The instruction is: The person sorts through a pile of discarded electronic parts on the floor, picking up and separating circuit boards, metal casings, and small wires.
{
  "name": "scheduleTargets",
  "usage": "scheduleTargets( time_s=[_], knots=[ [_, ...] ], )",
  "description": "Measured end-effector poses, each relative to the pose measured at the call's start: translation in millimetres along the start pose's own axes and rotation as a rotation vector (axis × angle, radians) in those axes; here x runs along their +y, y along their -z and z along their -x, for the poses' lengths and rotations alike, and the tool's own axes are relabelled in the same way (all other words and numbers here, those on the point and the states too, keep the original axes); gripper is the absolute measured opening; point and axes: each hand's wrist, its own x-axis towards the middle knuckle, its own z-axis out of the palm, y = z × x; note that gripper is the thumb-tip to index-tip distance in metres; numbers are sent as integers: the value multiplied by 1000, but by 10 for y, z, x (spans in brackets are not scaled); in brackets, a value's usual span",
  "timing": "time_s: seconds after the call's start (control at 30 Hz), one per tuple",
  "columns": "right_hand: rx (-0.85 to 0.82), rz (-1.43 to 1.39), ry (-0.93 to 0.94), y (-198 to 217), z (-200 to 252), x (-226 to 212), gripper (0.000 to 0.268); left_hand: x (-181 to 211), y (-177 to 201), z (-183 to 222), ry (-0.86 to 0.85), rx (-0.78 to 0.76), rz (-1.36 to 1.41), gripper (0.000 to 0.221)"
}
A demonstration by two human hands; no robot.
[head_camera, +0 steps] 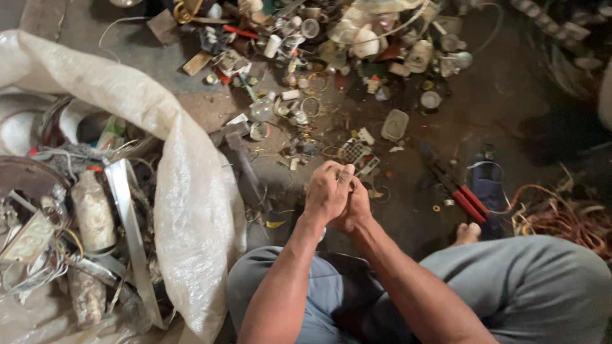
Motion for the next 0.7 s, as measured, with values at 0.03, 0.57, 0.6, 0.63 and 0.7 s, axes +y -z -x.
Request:
scheduleTargets(
  time_s=[0.03, 0.57, 0.6, 0.63, 0.7],
  knots=[
    [6, -98, 35, 37, -13, -24, 32, 20, -40, 36, -30, -85, -5, 41],
    [-329, -388, 369, 624, 2154, -2685, 12, -847, 142, -236, 742, 220, 630, 52],
    [-354, -364, 439, 950, 2341, -3177, 11, -794, 131, -169, 747, 215, 627, 52],
    [-379, -300, 516, 1264, 2469, -3672, 11, -714, 93, -140, 508, 155, 252, 46],
    [-375, -176, 655, 1907, 2721, -4302, 11, -541, 6, -98, 257, 93, -113, 41]
  ],
)
